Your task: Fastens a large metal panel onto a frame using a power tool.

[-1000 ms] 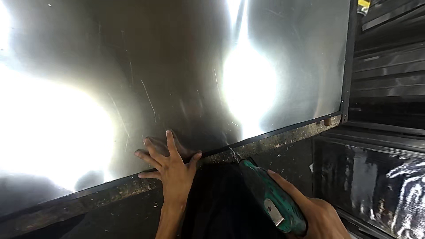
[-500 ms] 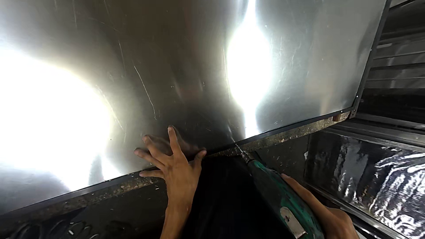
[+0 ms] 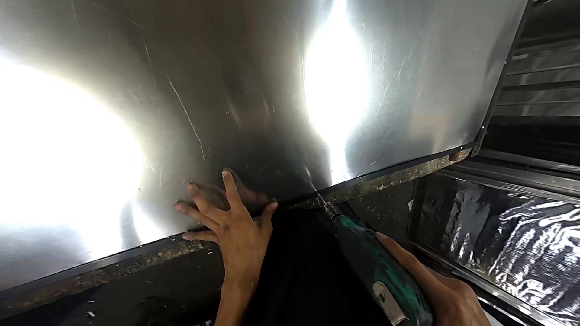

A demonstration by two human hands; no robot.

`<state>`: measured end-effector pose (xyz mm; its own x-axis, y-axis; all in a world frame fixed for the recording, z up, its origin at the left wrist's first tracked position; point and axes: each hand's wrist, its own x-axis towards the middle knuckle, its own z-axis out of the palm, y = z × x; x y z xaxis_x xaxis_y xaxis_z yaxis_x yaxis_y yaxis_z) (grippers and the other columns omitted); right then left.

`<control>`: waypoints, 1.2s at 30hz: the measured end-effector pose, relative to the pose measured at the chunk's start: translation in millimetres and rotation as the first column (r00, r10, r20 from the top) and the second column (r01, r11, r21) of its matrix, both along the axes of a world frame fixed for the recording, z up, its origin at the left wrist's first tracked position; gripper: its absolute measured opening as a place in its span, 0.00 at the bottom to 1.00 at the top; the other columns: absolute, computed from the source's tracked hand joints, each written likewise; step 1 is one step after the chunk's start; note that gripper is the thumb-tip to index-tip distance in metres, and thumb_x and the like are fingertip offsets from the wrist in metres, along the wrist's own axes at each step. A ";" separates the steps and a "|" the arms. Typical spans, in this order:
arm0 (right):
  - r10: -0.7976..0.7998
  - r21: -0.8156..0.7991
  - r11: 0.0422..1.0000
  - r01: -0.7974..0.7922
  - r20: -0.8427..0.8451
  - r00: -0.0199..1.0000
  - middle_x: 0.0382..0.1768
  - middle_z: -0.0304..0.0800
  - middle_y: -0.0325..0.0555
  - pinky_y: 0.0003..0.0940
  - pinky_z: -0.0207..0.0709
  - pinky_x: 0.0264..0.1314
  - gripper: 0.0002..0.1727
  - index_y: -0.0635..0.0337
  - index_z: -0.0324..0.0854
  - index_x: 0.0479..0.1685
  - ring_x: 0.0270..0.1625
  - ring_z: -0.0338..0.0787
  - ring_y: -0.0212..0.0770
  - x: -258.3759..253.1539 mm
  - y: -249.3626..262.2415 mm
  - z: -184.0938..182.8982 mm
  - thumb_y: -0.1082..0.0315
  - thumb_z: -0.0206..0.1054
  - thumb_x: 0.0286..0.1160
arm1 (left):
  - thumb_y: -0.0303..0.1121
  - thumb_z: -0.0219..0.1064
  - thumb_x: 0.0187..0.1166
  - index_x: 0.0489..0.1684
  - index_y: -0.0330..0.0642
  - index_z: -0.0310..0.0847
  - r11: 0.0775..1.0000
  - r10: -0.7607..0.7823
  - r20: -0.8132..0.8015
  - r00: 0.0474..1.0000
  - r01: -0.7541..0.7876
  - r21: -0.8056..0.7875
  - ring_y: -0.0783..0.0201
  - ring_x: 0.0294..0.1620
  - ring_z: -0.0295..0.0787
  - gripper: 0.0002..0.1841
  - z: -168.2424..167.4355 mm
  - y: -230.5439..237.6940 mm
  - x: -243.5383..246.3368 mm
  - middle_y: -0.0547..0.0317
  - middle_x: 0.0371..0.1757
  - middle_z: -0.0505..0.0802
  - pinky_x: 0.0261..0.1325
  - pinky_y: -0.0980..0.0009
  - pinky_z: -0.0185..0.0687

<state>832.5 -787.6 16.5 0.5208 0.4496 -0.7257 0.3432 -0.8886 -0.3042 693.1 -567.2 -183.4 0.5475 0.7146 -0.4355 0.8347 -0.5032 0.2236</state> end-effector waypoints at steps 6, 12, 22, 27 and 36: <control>0.174 -0.041 0.984 -0.172 0.057 0.983 0.26 0.91 0.43 0.46 0.74 0.16 0.50 0.46 0.68 0.89 0.18 0.86 0.44 0.9 5.7 -1.1 0.45 0.75 0.55 | 0.64 0.47 0.83 0.96 0.59 0.49 0.968 -0.200 0.177 0.964 0.166 0.186 0.28 0.95 0.29 0.40 -22.6 11.6 27.4 0.38 0.96 0.49 0.80 0.15 0.18; 0.192 -0.034 0.981 -0.190 0.066 0.979 0.23 0.88 0.42 0.43 0.72 0.15 0.48 0.45 0.69 0.88 0.17 0.83 0.43 5.3 11.3 -2.9 0.44 0.73 0.58 | 0.63 0.38 0.86 0.96 0.71 0.49 0.933 -0.273 0.105 0.956 0.236 0.273 0.34 0.96 0.35 0.35 -44.9 4.7 45.7 0.49 0.96 0.53 0.82 0.20 0.22; 0.176 -0.023 0.984 -0.175 0.049 0.983 0.22 0.85 0.40 0.41 0.71 0.15 0.47 0.43 0.70 0.88 0.16 0.81 0.41 8.9 9.4 -5.8 0.43 0.73 0.59 | 0.63 0.38 0.85 0.96 0.66 0.49 0.937 -0.268 0.115 0.956 0.231 0.264 0.29 0.94 0.38 0.36 -41.6 4.1 48.5 0.40 0.95 0.55 0.81 0.19 0.23; 0.166 -0.012 0.986 -0.166 0.062 0.984 0.22 0.86 0.40 0.41 0.71 0.14 0.47 0.43 0.70 0.88 0.16 0.81 0.40 9.9 7.4 -7.4 0.42 0.72 0.59 | 0.63 0.37 0.85 0.96 0.66 0.50 0.938 -0.261 0.098 0.960 0.228 0.260 0.30 0.94 0.36 0.36 -42.8 3.8 49.0 0.40 0.95 0.54 0.82 0.19 0.22; 0.138 0.031 0.990 -0.141 0.087 0.987 0.21 0.85 0.39 0.40 0.68 0.14 0.47 0.42 0.69 0.88 0.16 0.80 0.39 4.7 -2.3 -11.9 0.41 0.70 0.60 | 0.64 0.36 0.86 0.96 0.67 0.50 0.929 -0.269 0.085 0.959 0.235 0.287 0.33 0.95 0.36 0.36 -43.7 3.9 46.7 0.42 0.95 0.54 0.83 0.21 0.21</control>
<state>837.2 -789.9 4.6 0.5101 0.5474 -0.6634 0.4887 -0.8192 -0.3002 739.8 -563.2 -227.0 0.7614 0.6272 -0.1639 0.6473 -0.7493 0.1399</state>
